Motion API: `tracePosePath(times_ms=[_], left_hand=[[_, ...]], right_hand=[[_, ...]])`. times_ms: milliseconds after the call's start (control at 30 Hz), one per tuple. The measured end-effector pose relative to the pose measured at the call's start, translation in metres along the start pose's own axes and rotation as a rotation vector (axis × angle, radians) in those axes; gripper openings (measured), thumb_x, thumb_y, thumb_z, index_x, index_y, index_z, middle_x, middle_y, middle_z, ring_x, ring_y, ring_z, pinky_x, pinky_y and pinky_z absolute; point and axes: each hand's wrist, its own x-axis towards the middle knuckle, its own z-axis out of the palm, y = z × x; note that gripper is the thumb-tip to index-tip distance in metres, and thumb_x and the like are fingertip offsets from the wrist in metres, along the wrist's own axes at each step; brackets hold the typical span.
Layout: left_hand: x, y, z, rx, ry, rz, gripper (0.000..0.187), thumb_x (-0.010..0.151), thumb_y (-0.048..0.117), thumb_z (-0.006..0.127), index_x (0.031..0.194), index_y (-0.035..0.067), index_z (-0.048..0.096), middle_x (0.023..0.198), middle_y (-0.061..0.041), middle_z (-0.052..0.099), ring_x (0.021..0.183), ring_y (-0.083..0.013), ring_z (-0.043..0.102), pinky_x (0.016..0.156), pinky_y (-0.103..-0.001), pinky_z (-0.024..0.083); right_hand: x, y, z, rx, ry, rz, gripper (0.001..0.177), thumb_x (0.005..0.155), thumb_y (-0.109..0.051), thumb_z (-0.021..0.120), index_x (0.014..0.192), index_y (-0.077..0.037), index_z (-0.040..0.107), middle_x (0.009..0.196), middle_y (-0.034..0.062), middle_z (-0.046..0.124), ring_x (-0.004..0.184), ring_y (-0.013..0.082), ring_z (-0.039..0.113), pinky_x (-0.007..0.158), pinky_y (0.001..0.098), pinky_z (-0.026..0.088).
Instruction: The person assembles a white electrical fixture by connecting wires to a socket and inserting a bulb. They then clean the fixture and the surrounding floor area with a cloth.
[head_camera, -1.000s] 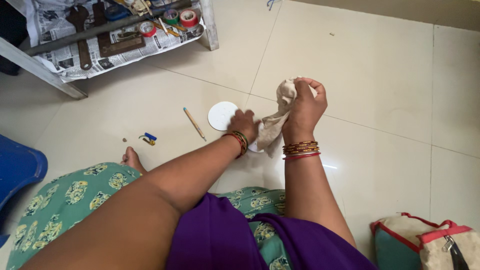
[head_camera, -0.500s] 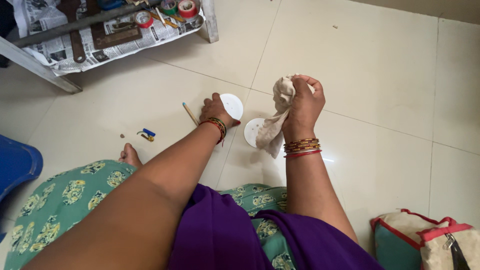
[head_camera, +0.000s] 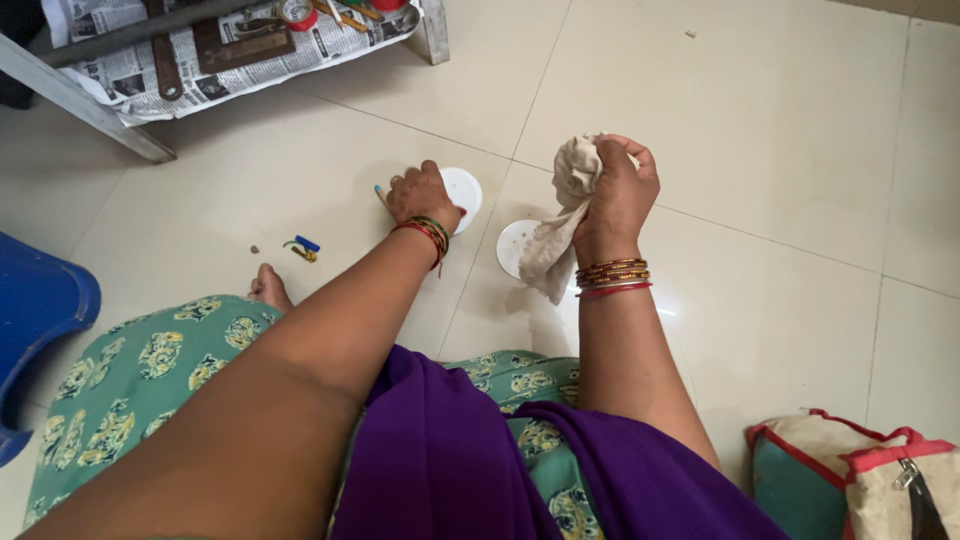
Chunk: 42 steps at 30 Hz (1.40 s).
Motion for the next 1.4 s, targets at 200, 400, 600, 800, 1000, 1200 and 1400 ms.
tracePosePath(times_ms=[200,400,600,800,1000,1200,1400], left_hand=[[0.019,0.045,0.006,-1.120,-0.352,-0.101,0.037,0.086,0.030,0.073,0.114,0.006,0.070,0.102,-0.007,0.075,0.095,-0.0252,0.074,0.087,-0.045,0.057],[-0.024,0.115,-0.005,-1.468,-0.586,0.233,0.047,0.097,0.040,0.061,0.113,-0.003,0.071,0.095,-0.009,0.074,0.082,-0.0180,0.070,0.074,-0.037,0.057],[-0.033,0.127,-0.037,-1.728,-0.665,0.302,0.070,0.098,0.067,0.045,0.128,0.005,0.063,0.112,-0.009,0.070,0.100,-0.0168,0.066,0.087,-0.034,0.056],[-0.065,0.134,-0.025,-1.635,-0.808,0.314,0.063,0.099,0.065,0.046,0.134,0.014,0.060,0.126,-0.002,0.066,0.114,-0.0118,0.062,0.098,-0.032,0.050],[-0.041,0.122,-0.038,-1.771,-0.758,0.359,0.065,0.107,0.066,0.045,0.133,0.007,0.056,0.119,-0.008,0.062,0.105,-0.0176,0.063,0.086,-0.037,0.055],[-0.059,0.117,-0.036,-1.867,-0.958,0.243,0.048,0.100,0.046,0.053,0.127,0.007,0.061,0.116,-0.008,0.068,0.100,-0.0157,0.069,0.082,-0.034,0.063],[-0.042,0.114,-0.035,-1.624,-0.221,0.257,0.034,0.097,0.027,0.070,0.115,-0.003,0.068,0.094,-0.011,0.074,0.078,-0.0190,0.070,0.069,-0.034,0.060]], right_hand=[[-0.012,0.019,0.007,-0.241,-0.103,-0.409,0.025,0.088,-0.012,0.071,0.111,-0.007,0.062,0.104,0.0129,0.068,0.089,0.0260,0.067,0.074,0.0394,0.058],[-0.010,0.025,0.011,-0.352,-0.168,-0.350,0.038,0.105,-0.023,0.059,0.135,-0.001,0.060,0.120,0.0130,0.071,0.106,0.0212,0.068,0.094,0.0338,0.056],[-0.026,0.034,0.010,-0.297,-0.328,-0.298,0.044,0.104,-0.020,0.051,0.144,-0.001,0.048,0.135,0.0119,0.063,0.122,0.0198,0.060,0.107,0.0328,0.047],[-0.001,0.022,0.000,-0.564,-0.033,-0.661,0.042,0.102,-0.009,0.057,0.144,-0.001,0.052,0.144,0.0152,0.054,0.136,0.0273,0.054,0.116,0.0369,0.044],[-0.031,0.020,0.012,-0.453,-0.262,-0.607,0.038,0.099,-0.005,0.052,0.136,-0.003,0.062,0.137,0.0154,0.065,0.135,0.0328,0.056,0.116,0.0392,0.043],[-0.011,0.016,0.009,-0.468,-0.084,-0.656,0.028,0.101,-0.008,0.055,0.128,-0.003,0.063,0.126,0.0122,0.068,0.118,0.0275,0.067,0.104,0.0372,0.053],[-0.006,0.004,0.002,0.216,-0.198,-0.062,0.023,0.101,-0.013,0.054,0.120,-0.002,0.062,0.116,0.0132,0.070,0.106,0.0229,0.069,0.096,0.0361,0.057]])
